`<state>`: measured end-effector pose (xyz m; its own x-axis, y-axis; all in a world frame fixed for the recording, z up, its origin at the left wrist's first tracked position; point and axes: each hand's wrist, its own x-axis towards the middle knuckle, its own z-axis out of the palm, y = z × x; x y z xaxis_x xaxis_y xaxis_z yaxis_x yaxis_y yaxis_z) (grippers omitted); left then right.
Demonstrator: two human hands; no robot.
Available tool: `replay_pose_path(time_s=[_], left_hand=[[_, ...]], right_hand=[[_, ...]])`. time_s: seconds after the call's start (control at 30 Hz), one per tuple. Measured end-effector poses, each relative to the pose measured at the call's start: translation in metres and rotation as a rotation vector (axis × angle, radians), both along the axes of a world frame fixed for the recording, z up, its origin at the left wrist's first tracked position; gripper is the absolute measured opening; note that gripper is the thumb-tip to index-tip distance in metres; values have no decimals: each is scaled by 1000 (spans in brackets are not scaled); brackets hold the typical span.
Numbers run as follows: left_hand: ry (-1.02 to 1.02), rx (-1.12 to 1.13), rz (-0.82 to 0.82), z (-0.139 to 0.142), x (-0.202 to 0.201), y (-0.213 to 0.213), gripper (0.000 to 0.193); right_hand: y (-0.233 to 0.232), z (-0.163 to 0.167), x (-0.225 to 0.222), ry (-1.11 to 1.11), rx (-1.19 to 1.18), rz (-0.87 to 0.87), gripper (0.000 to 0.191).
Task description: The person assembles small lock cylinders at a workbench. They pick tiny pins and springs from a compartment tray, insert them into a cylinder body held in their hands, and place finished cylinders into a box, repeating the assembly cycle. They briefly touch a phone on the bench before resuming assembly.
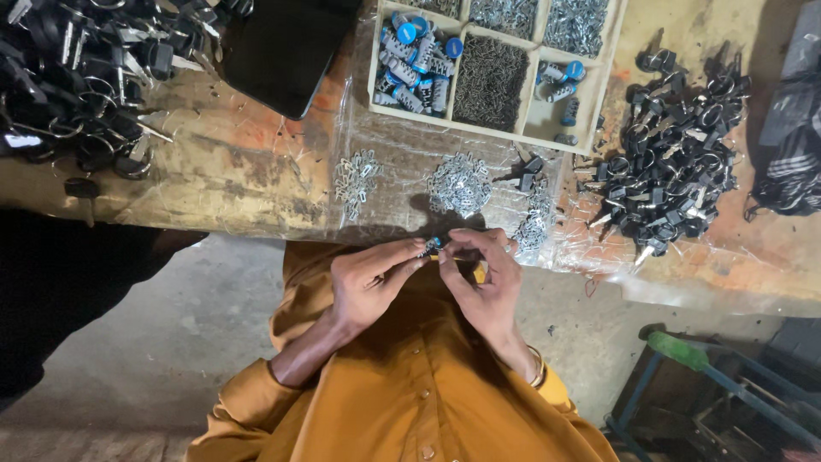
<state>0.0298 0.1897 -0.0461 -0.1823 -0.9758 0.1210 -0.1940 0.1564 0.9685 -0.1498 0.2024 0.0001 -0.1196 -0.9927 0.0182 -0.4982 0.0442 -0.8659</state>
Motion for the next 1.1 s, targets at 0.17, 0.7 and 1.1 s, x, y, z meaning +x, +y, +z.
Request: replay_pose_path(time_s=[0.17,0.7,1.1], left_hand=[[-83,-115,-25,2,2,0,18],[88,112,22,1,0,-2,20],[81,195,71,-5,2,2,21]], right_hand=[[2,4,0,248,-23,71,27],[8,-10,-70,630,-36,-42,44],[7,8,-72,488,-23,31,63]])
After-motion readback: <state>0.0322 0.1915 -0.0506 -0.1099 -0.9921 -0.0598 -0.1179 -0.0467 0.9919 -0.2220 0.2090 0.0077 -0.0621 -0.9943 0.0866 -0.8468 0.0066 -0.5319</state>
